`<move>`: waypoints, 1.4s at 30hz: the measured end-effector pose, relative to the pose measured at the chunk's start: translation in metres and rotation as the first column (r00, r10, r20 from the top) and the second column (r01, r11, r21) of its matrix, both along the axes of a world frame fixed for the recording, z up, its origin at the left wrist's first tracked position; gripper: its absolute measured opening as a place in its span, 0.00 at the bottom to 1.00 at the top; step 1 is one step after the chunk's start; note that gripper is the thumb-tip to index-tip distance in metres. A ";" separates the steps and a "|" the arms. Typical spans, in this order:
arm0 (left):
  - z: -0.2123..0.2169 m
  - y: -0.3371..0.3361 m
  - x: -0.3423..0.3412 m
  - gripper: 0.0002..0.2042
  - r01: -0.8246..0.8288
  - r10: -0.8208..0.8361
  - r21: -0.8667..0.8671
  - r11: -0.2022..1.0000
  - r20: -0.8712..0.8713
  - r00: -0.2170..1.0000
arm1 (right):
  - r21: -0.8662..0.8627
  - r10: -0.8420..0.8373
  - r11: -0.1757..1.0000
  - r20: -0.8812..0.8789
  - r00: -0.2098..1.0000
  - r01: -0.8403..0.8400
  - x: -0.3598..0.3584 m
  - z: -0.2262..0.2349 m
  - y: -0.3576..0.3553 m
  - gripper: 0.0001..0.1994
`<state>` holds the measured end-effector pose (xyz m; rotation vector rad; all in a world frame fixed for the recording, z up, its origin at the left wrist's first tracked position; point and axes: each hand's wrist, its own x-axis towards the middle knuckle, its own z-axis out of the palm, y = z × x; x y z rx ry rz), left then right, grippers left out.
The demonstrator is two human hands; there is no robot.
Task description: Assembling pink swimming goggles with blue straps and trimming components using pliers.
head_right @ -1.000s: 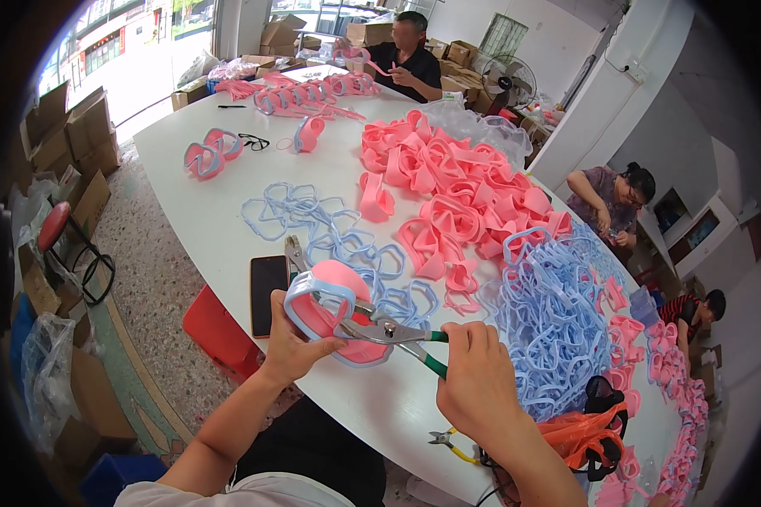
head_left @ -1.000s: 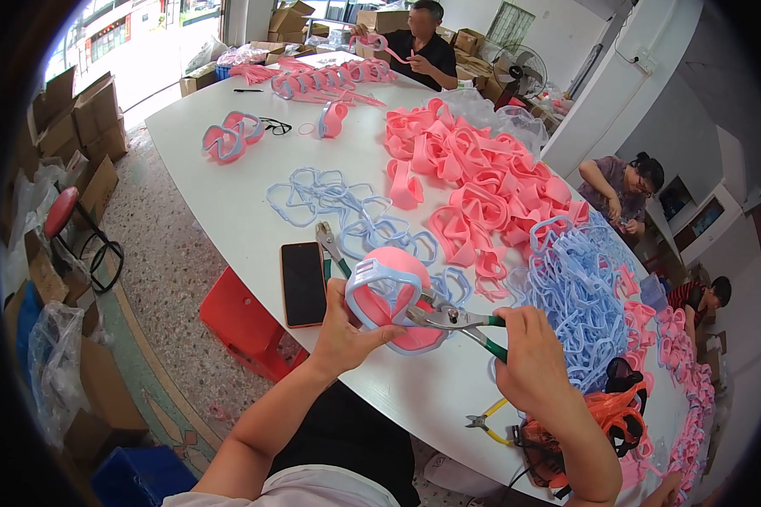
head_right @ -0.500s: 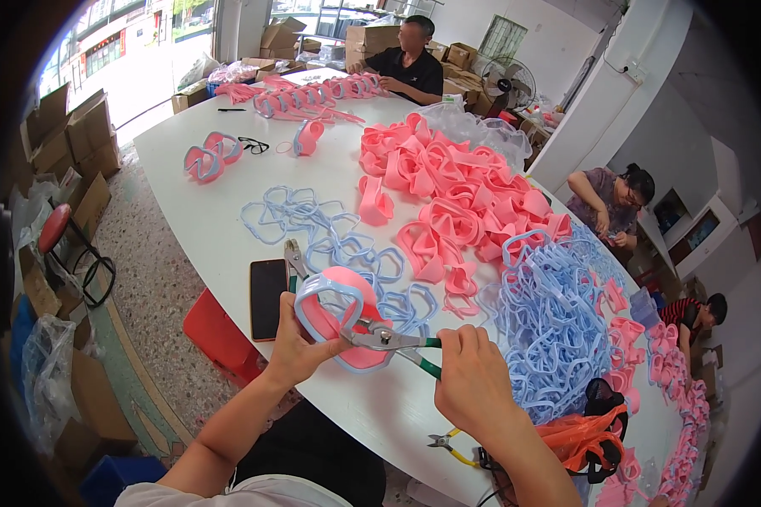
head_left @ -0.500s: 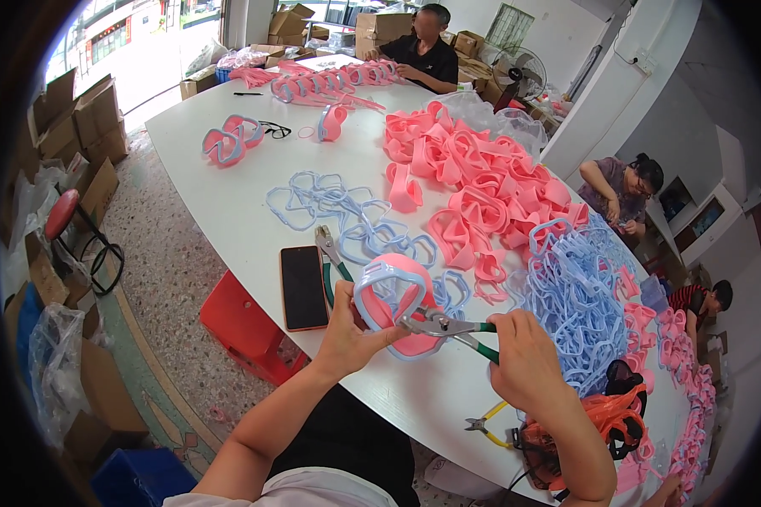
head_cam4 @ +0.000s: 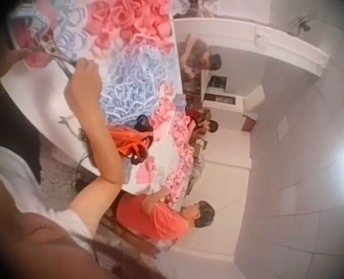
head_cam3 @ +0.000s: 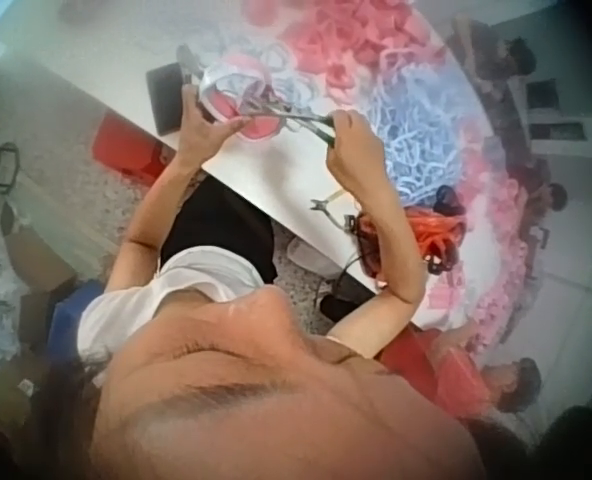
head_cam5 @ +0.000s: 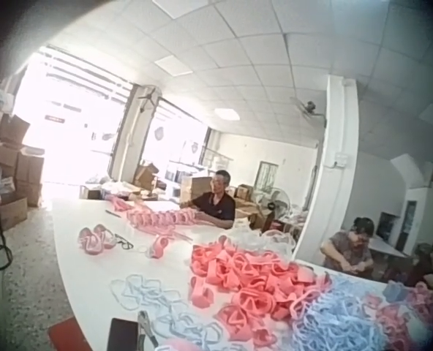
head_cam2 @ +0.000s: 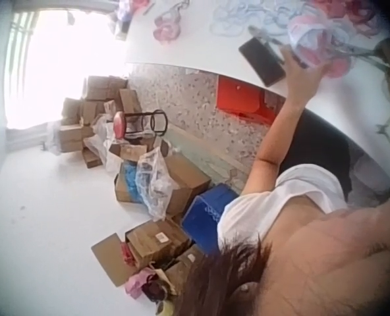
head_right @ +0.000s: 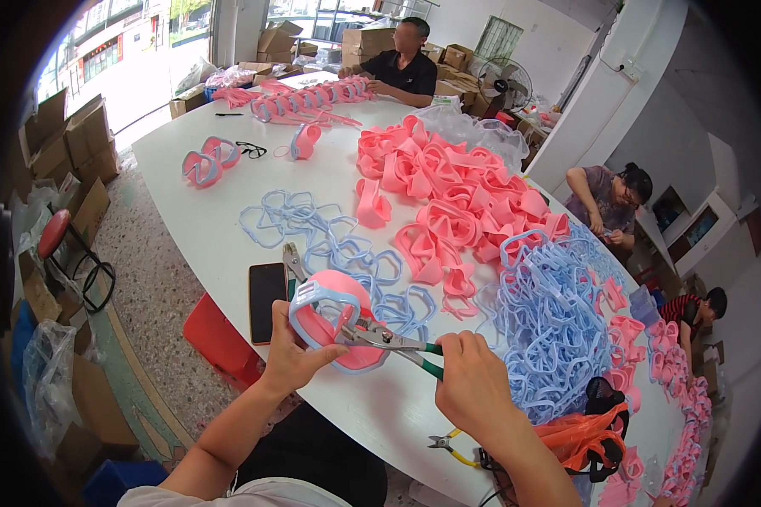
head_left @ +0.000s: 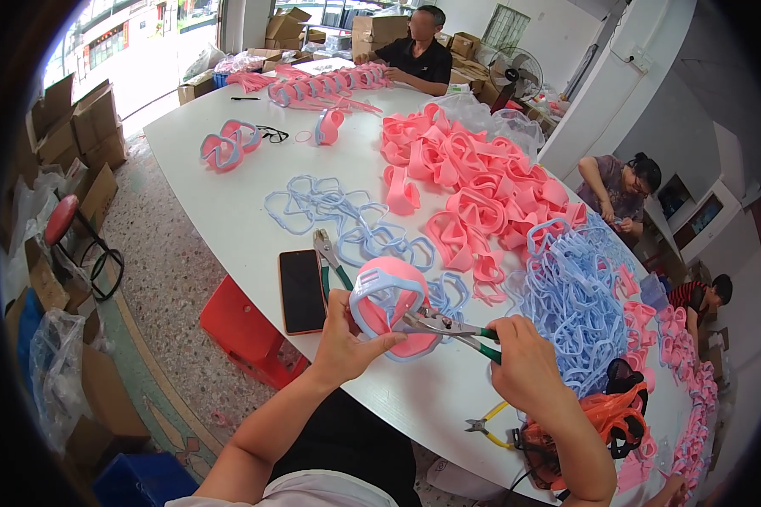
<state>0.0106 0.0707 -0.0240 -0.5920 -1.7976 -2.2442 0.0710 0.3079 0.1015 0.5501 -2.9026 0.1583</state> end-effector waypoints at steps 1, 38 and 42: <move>0.000 0.001 0.001 0.33 -0.024 0.023 -0.009 1.000 -0.036 0.999 | 0.038 -0.035 0.999 0.010 0.999 0.035 0.001 -0.003 0.000 0.16; 0.005 -0.033 -0.019 0.41 0.187 -0.468 0.663 0.725 0.275 0.840 | 0.206 -0.178 0.969 0.209 0.962 0.135 0.040 -0.127 0.025 0.19; 0.002 -0.031 -0.021 0.44 0.258 -0.554 0.674 0.692 0.267 0.789 | 0.094 -0.174 0.984 0.302 0.937 0.153 0.038 -0.127 0.018 0.22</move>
